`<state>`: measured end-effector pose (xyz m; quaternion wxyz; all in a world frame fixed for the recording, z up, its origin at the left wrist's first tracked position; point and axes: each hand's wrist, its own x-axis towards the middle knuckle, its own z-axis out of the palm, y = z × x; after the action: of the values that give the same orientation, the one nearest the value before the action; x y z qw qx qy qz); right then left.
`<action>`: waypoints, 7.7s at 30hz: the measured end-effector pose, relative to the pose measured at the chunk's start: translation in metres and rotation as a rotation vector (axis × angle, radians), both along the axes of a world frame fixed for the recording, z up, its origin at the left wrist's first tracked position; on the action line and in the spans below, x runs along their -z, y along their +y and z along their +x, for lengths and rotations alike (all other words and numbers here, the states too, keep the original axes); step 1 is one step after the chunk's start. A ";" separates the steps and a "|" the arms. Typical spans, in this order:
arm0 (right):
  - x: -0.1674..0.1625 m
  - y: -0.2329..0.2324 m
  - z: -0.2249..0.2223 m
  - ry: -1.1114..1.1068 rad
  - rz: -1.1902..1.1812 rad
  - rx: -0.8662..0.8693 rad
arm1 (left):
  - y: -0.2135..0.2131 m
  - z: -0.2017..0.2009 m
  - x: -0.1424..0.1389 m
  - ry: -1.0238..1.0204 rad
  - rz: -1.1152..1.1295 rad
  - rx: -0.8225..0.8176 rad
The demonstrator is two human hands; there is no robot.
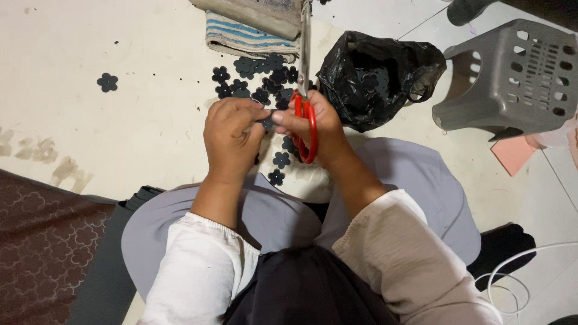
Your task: The person sits on the floor and uses red-handled scissors to trim small black flower-shaped fabric pieces. They pick up each piece, trim the edges, and place the finished pieces into a black plastic bag. The process is repeated continuously throughout the clip.
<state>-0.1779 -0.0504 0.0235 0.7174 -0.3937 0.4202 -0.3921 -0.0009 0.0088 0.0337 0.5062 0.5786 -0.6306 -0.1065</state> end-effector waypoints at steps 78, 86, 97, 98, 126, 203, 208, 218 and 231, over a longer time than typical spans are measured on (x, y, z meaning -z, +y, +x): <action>0.020 -0.005 0.001 -0.030 -0.149 0.057 | -0.013 -0.001 0.037 1.105 0.727 0.362; 0.022 -0.003 0.004 0.001 -0.184 0.016 | -0.012 0.001 0.036 1.115 0.728 0.313; 0.015 -0.003 0.004 -0.062 -0.115 0.074 | -0.013 0.001 0.036 1.089 0.678 0.351; 0.015 -0.003 0.004 -0.066 -0.124 0.065 | -0.012 0.001 0.036 1.053 0.691 0.334; 0.009 -0.003 0.002 0.044 -0.159 0.176 | -0.014 -0.006 0.046 1.187 0.670 0.355; 0.028 -0.013 -0.014 0.165 -0.177 0.042 | -0.019 -0.011 0.043 1.239 0.513 0.410; 0.025 -0.008 -0.007 0.174 -0.221 0.004 | -0.024 -0.010 0.043 1.225 0.698 0.169; 0.026 -0.004 -0.002 0.089 -0.180 0.061 | -0.019 -0.007 0.044 1.124 0.599 0.294; 0.001 -0.005 0.003 0.185 -0.108 0.026 | -0.018 -0.006 0.032 0.940 0.633 0.181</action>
<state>-0.1747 -0.0553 0.0223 0.6483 -0.4607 0.4679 -0.3854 -0.0069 -0.0095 0.0018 0.5230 0.5362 -0.3221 -0.5789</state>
